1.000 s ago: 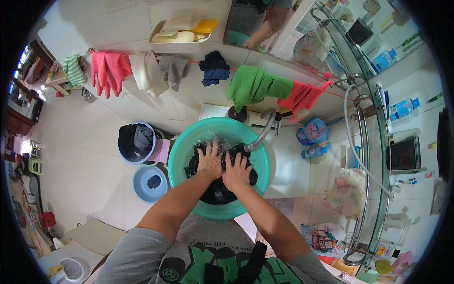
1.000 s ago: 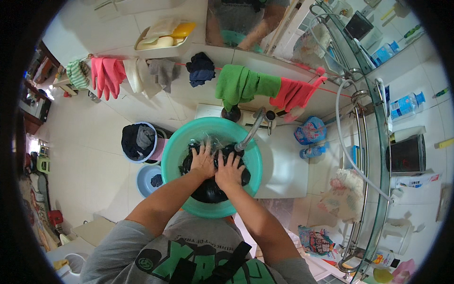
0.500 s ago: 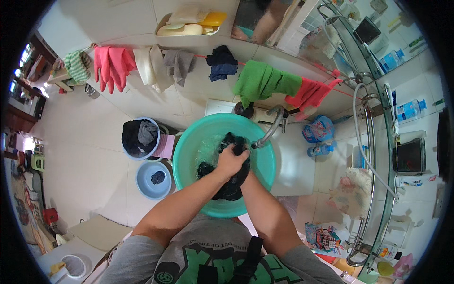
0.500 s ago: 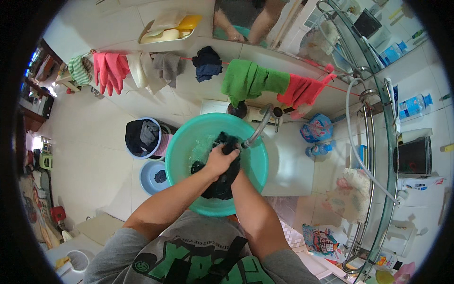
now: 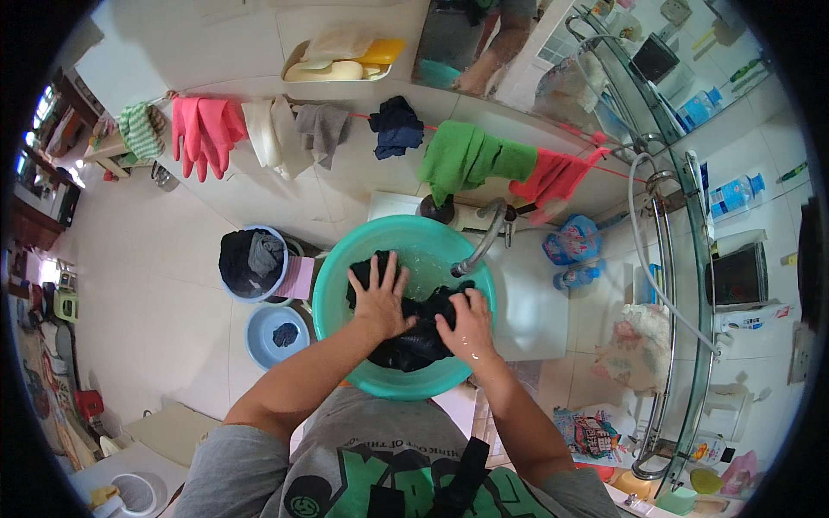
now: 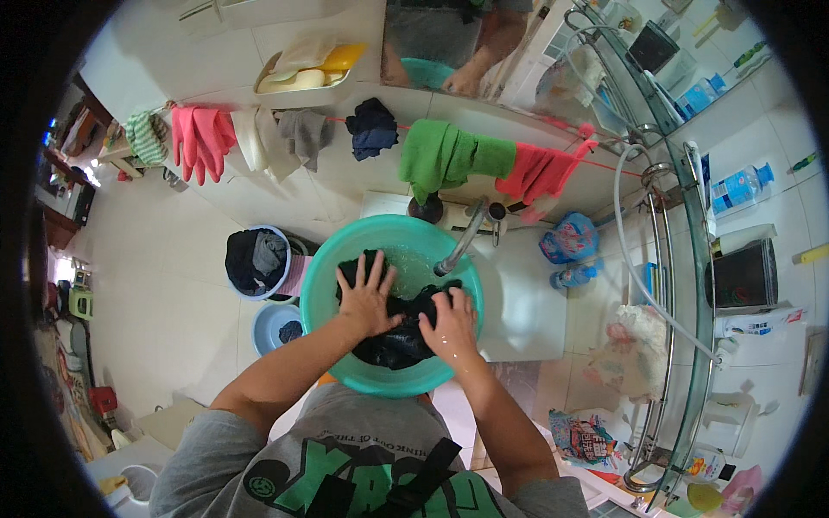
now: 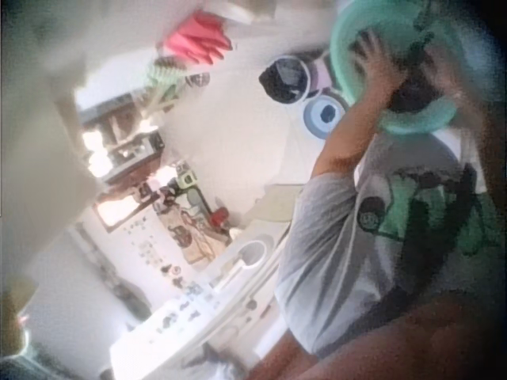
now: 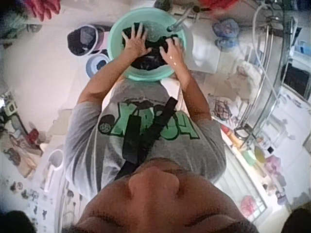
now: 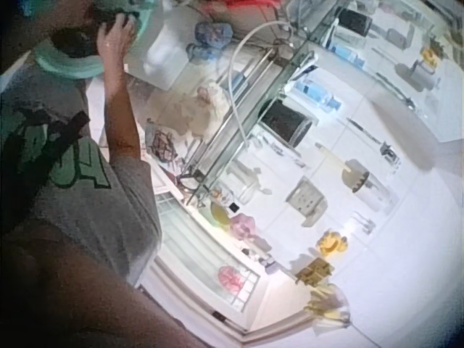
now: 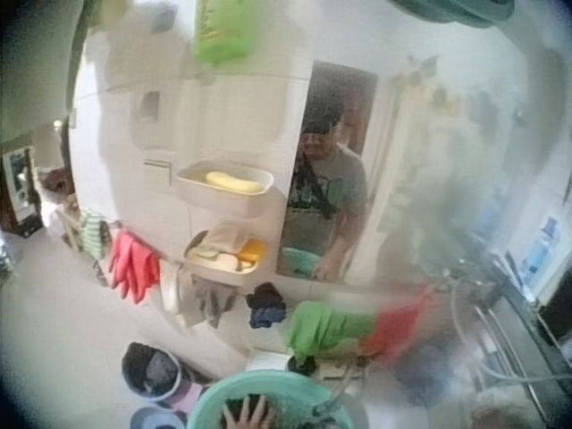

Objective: The person washes a dark piece of clothing by hand in a green basin filled with water. They repeatedly submerge, scrub, and wring the fabric under a running tap before transferring it to a nearby bucket.

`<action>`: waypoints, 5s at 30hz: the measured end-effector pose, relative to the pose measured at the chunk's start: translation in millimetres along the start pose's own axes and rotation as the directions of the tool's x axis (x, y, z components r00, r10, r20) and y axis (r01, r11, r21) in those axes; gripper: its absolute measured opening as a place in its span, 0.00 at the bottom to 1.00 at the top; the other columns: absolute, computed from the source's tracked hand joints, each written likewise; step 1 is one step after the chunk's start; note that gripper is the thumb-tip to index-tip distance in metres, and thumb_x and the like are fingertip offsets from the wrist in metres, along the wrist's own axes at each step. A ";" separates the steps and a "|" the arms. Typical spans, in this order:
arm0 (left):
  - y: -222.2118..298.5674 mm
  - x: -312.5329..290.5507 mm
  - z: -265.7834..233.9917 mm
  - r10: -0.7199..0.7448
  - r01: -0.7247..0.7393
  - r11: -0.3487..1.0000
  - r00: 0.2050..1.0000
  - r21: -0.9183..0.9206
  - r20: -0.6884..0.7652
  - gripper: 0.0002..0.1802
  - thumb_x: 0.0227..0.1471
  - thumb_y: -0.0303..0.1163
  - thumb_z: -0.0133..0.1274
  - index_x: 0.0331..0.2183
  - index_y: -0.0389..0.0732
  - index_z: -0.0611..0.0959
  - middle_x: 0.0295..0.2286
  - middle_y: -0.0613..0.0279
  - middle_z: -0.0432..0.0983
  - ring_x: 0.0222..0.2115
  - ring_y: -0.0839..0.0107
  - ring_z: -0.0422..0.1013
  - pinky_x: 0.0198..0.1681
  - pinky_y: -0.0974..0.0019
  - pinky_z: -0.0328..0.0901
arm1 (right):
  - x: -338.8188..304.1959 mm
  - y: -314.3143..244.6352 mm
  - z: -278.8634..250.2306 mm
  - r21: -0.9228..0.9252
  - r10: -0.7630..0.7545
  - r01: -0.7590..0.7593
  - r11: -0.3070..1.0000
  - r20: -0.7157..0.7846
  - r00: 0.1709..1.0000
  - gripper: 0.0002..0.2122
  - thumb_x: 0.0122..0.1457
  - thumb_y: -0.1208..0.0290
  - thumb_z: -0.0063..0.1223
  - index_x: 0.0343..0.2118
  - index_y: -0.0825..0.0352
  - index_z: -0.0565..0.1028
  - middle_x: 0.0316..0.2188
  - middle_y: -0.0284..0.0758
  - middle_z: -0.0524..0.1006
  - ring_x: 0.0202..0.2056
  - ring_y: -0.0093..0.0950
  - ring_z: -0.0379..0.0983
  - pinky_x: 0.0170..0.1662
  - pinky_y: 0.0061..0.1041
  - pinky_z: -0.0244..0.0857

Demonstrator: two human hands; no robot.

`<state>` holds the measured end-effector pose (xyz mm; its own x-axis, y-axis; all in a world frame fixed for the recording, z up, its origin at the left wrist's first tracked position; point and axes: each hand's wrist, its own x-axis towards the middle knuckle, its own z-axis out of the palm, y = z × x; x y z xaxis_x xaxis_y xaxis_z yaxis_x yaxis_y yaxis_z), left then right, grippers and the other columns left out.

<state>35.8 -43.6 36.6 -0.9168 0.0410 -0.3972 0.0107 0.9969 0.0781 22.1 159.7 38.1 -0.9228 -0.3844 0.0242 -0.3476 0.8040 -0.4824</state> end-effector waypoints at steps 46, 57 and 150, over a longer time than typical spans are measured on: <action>12.9 65.4 49.8 -0.274 0.154 0.873 0.940 -0.463 -0.202 0.24 0.54 0.37 0.50 0.51 0.36 0.73 0.56 0.47 0.65 0.59 0.46 0.59 0.54 0.40 0.63 | 87.5 2.5 105.4 0.008 0.374 -0.389 0.921 0.258 0.891 0.27 0.59 0.59 0.53 0.59 0.67 0.66 0.55 0.53 0.68 0.58 0.53 0.62 0.59 0.48 0.58; 51.5 35.3 14.6 -0.138 -0.040 0.632 0.977 -0.774 -0.162 0.25 0.50 0.41 0.61 0.47 0.39 0.78 0.43 0.45 0.78 0.38 0.45 0.77 0.42 0.52 0.72 | 73.1 71.4 163.6 0.577 0.072 -0.580 -0.575 0.742 0.666 0.28 0.64 0.49 0.46 0.52 0.74 0.73 0.49 0.40 0.76 0.48 0.37 0.73 0.53 0.35 0.65; 7.0 69.7 50.4 -0.195 0.092 0.864 0.967 -0.496 -0.161 0.44 0.41 0.36 0.65 0.60 0.47 0.67 0.57 0.42 0.63 0.53 0.49 0.67 0.52 0.47 0.67 | 26.8 34.8 114.8 0.019 0.306 -0.313 0.950 0.156 0.939 0.25 0.65 0.55 0.46 0.61 0.60 0.64 0.59 0.51 0.62 0.56 0.54 0.63 0.56 0.49 0.63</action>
<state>-7.9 -30.4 -36.6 -0.9534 -0.1657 -0.2521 -0.2726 0.8314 0.4842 4.4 125.4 -78.6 -0.9473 -0.1854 -0.2612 -0.0384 0.8753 -0.4821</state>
